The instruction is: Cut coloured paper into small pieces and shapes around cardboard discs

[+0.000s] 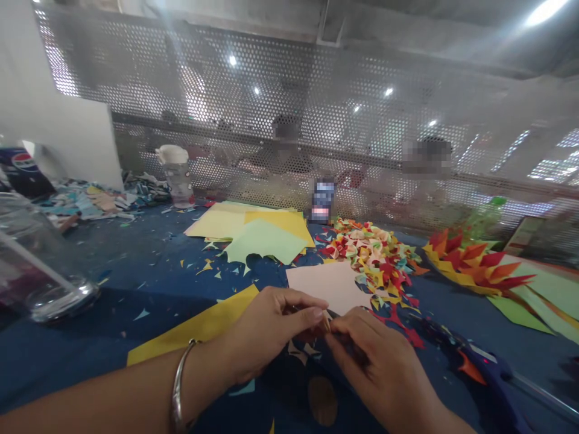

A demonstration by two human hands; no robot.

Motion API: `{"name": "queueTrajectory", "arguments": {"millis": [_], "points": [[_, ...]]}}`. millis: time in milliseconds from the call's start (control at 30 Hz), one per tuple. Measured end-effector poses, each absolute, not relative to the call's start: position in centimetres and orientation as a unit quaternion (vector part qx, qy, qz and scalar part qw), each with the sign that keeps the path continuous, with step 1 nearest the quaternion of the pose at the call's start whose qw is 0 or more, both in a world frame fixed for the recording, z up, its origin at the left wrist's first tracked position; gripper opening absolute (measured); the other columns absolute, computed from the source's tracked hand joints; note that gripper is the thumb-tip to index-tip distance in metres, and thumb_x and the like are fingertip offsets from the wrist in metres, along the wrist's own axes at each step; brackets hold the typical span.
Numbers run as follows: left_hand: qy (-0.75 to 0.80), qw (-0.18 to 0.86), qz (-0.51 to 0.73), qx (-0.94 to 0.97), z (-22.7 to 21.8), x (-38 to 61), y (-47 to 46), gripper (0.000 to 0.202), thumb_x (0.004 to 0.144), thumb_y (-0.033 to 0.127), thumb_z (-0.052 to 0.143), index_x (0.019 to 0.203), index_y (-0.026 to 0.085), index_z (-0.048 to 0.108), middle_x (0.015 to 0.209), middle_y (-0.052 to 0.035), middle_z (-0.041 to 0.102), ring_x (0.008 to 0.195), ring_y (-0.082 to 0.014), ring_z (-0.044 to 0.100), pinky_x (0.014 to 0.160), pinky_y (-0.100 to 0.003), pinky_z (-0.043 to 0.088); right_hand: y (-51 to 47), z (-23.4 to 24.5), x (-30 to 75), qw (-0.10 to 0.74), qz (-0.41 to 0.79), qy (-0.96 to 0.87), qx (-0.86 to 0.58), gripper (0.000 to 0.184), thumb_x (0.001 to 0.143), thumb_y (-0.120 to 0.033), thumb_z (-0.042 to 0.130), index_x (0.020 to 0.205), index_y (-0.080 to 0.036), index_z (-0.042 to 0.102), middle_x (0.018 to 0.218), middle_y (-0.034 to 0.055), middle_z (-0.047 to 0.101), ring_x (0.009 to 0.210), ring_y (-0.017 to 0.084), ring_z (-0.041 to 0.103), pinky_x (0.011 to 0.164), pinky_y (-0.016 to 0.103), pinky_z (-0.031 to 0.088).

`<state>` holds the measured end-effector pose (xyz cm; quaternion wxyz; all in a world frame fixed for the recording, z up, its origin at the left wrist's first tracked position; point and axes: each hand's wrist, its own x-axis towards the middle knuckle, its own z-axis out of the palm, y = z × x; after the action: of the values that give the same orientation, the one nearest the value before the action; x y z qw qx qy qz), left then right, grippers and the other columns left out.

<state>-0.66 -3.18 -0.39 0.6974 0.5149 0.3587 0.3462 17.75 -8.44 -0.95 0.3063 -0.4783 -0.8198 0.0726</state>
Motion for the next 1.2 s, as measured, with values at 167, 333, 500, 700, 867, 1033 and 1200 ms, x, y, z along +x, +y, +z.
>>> {"name": "queueTrajectory", "arguments": {"millis": [167,333,500,700,867,1033,1200], "points": [[0.359,0.687,0.353,0.523,-0.2,-0.6,-3.3,0.028,0.069,0.031,0.076,0.093,0.016,0.073,0.076,-0.0022,0.068,0.069,-0.0129,0.06,0.072,-0.028,0.047,-8.3,-0.8,17.6,0.304,0.067,-0.821,-0.479,0.011,0.092,-0.02,0.05,0.087,-0.02,0.059,0.08,0.0031,0.06,0.069,0.017,0.058,0.057,0.027,0.041],[0.355,0.686,0.361,0.522,0.4,-0.7,-3.3,0.023,0.069,0.029,0.075,0.085,0.015,0.066,0.079,-0.0016,0.065,0.07,-0.0124,0.059,0.07,-0.027,0.046,-8.3,-0.6,17.5,0.321,0.09,-0.805,-0.491,0.009,0.092,-0.023,0.052,0.088,-0.021,0.06,0.078,0.0018,0.059,0.066,0.016,0.057,0.059,0.027,0.043],[0.359,0.673,0.345,0.547,0.3,-1.1,-2.9,0.025,0.072,0.031,0.072,0.088,0.014,0.066,0.078,-0.0037,0.066,0.069,-0.013,0.058,0.069,-0.028,0.045,-8.5,-0.3,17.6,0.353,0.129,-0.784,-0.494,0.013,0.093,-0.025,0.049,0.087,-0.022,0.06,0.076,0.0019,0.06,0.064,0.015,0.056,0.056,0.025,0.043],[0.356,0.683,0.328,0.547,0.6,-1.2,-2.9,0.026,0.073,0.032,0.073,0.09,0.012,0.069,0.076,-0.0043,0.067,0.068,-0.0125,0.057,0.068,-0.027,0.043,-8.2,-0.3,18.0,0.376,0.14,-0.768,-0.499,0.017,0.094,-0.028,0.049,0.082,-0.021,0.059,0.071,-0.0005,0.056,0.06,0.014,0.053,0.054,0.025,0.039],[0.345,0.684,0.33,0.551,0.4,-1.3,-2.8,0.022,0.075,0.03,0.072,0.09,0.014,0.071,0.077,-0.0032,0.067,0.068,-0.0117,0.057,0.069,-0.026,0.043,-8.2,-0.4,18.1,0.377,0.148,-0.764,-0.502,0.017,0.094,-0.028,0.051,0.081,-0.021,0.06,0.07,-0.0012,0.055,0.058,0.013,0.051,0.054,0.024,0.038],[0.33,0.687,0.325,0.56,0.2,-1.4,-2.7,0.021,0.078,0.029,0.07,0.092,0.013,0.071,0.077,-0.0037,0.067,0.069,-0.0118,0.058,0.07,-0.027,0.043,-8.2,-0.2,18.0,0.386,0.158,-0.76,-0.498,0.016,0.093,-0.028,0.051,0.082,-0.021,0.06,0.07,-0.0014,0.057,0.058,0.013,0.051,0.053,0.024,0.038],[0.328,0.695,0.312,0.559,0.4,-1.4,-2.7,0.021,0.078,0.03,0.071,0.092,0.014,0.071,0.076,-0.0026,0.067,0.068,-0.0107,0.056,0.068,-0.025,0.043,-8.2,-0.1,17.9,0.383,0.162,-0.759,-0.5,0.017,0.093,-0.028,0.052,0.08,-0.021,0.06,0.069,-0.0022,0.055,0.058,0.012,0.05,0.053,0.023,0.038]]}}
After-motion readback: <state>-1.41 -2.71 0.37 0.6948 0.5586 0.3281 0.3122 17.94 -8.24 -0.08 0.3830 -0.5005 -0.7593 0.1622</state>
